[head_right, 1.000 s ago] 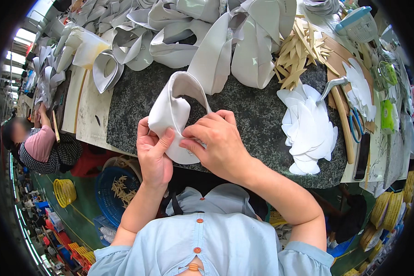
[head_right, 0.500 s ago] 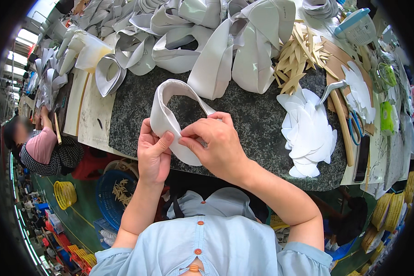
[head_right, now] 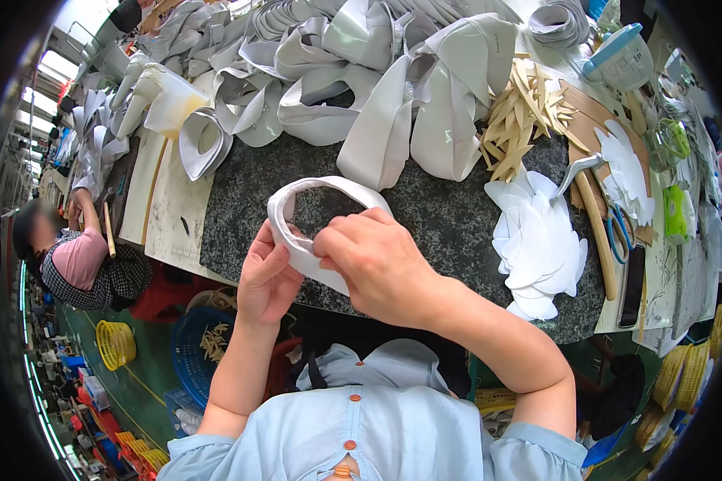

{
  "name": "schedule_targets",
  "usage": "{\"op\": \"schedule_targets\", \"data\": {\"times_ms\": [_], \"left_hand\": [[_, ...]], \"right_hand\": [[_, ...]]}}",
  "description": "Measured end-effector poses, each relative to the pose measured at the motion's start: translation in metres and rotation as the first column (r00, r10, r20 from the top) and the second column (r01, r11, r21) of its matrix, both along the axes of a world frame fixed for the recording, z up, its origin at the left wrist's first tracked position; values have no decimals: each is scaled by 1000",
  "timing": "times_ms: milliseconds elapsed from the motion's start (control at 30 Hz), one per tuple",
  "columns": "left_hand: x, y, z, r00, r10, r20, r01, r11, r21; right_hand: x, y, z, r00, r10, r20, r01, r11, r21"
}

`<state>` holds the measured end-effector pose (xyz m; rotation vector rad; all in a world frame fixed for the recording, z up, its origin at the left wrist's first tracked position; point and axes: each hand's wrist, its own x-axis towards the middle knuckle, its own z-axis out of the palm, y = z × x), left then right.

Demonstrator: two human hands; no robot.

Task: The person shapes white shoe upper pieces by tucking the inner lining using a wooden tool, folding and pressing the edges by hand, and setting the finished pieces on the workbench.

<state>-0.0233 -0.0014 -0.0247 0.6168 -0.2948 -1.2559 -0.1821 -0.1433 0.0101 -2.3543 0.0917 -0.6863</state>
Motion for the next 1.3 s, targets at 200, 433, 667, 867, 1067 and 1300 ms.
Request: {"op": "schedule_targets", "data": {"times_ms": [200, 433, 667, 867, 1067, 1300], "left_hand": [[-10, -5, -6, 974, 187, 128, -178, 981, -76], [-7, -7, -20, 954, 256, 159, -222, 954, -203], [-5, -10, 7, 922, 243, 302, -197, 964, -177], [15, -4, 53, -718, 295, 630, 56, 927, -370], [-26, -7, -6, -937, 273, 216, 268, 962, -54], [-40, -12, 6, -734, 147, 664, 165, 986, -36]], "right_hand": [[11, 13, -3, 983, -118, 140, 63, 935, 349], [12, 9, 18, 990, 23, -142, 64, 816, 575], [10, 17, -1, 973, -167, 158, 95, 917, 388], [-39, 12, 31, 934, 219, -284, -170, 968, 187], [-27, -13, 5, 938, -37, -346, -206, 742, -638], [-49, -15, -7, 926, -34, -375, -200, 800, -565]]}}
